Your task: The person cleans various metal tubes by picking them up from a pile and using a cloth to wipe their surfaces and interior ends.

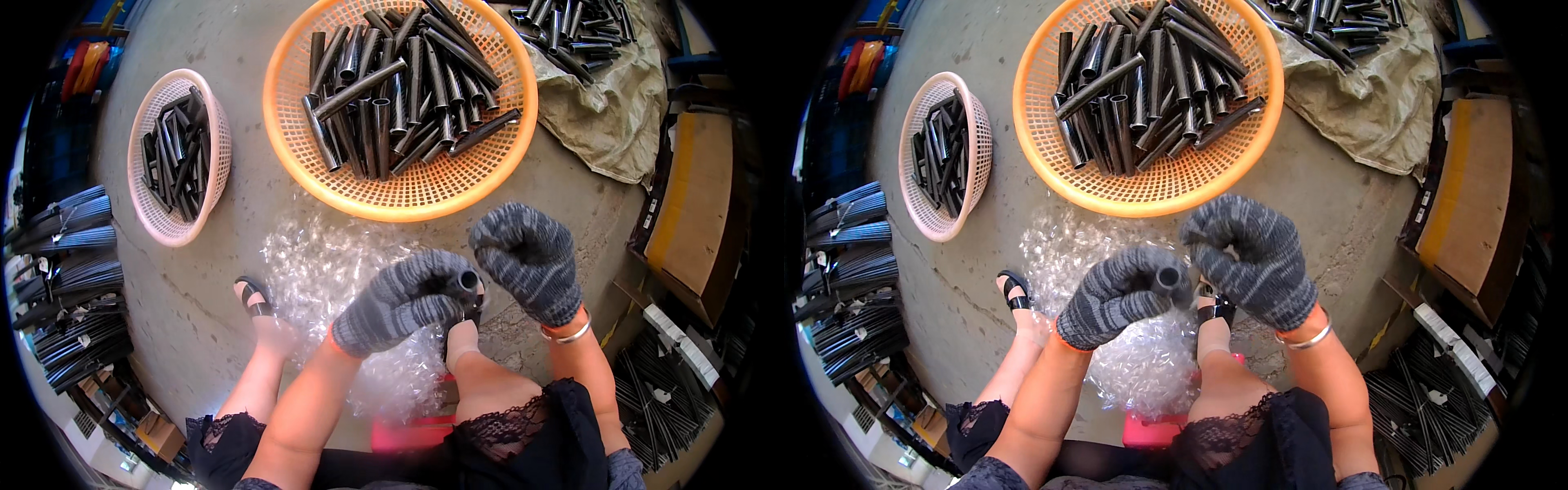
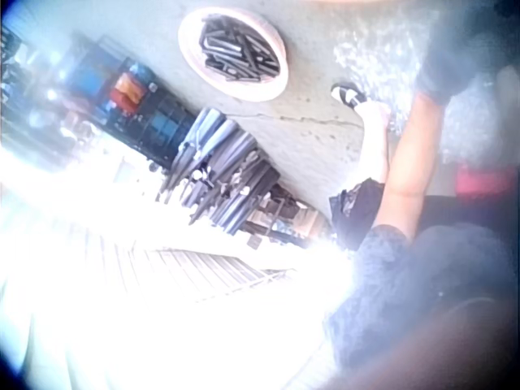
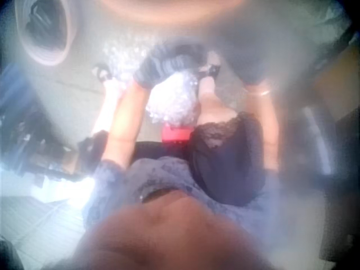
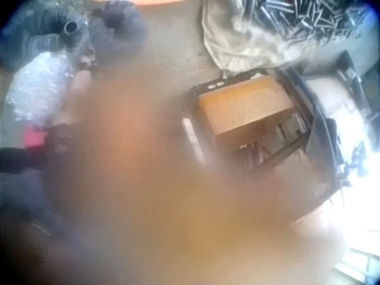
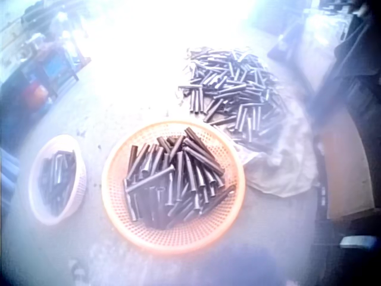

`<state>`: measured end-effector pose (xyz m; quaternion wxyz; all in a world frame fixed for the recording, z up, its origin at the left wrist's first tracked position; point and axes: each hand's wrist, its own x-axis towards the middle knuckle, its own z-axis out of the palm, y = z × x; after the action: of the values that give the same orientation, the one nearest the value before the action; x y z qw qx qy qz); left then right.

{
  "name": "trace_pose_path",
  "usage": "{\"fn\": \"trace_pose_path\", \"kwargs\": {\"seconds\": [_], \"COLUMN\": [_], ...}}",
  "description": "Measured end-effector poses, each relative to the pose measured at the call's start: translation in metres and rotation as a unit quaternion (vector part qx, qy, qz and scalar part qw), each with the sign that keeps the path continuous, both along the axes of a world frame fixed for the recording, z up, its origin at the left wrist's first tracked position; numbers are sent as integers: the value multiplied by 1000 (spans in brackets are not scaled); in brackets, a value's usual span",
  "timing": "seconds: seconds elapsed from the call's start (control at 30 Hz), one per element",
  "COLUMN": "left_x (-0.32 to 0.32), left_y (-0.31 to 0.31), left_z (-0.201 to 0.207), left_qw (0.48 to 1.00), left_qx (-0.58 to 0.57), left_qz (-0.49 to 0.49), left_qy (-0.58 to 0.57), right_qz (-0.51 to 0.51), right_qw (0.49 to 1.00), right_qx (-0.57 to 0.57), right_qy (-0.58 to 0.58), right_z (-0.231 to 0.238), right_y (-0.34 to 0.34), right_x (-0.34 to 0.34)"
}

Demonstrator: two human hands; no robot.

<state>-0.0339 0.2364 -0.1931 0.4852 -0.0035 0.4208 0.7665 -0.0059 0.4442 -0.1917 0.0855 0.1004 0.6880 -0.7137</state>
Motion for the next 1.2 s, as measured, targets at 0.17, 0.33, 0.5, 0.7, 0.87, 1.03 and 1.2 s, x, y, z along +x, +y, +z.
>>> {"fn": "trace_pose_path", "kwargs": {"seconds": [0.17,0.33,0.5,0.7,0.87,1.03,1.2], "left_x": [5,9,5,7,7,4,1], "left_y": [1,-4,-5,-2,1,2,4], "left_z": [-7,-12,-8,-8,-9,-5,9], "left_qw": [995,995,998,989,971,955,990], "left_qx": [-41,-28,-3,-60,-92,-116,-80], "left_qz": [83,67,47,59,60,39,6], "left_qy": [34,65,44,122,214,270,114], "right_qz": [63,39,12,48,-27,-70,3], "right_qw": [994,996,999,983,989,991,986], "right_qx": [33,35,-25,148,110,89,129], "right_qy": [88,67,44,101,92,73,101], "right_z": [20,17,17,25,20,19,18], "right_y": [-3,-8,-7,-8,-16,-22,-18], "right_x": [-2,4,5,1,7,10,4]}}
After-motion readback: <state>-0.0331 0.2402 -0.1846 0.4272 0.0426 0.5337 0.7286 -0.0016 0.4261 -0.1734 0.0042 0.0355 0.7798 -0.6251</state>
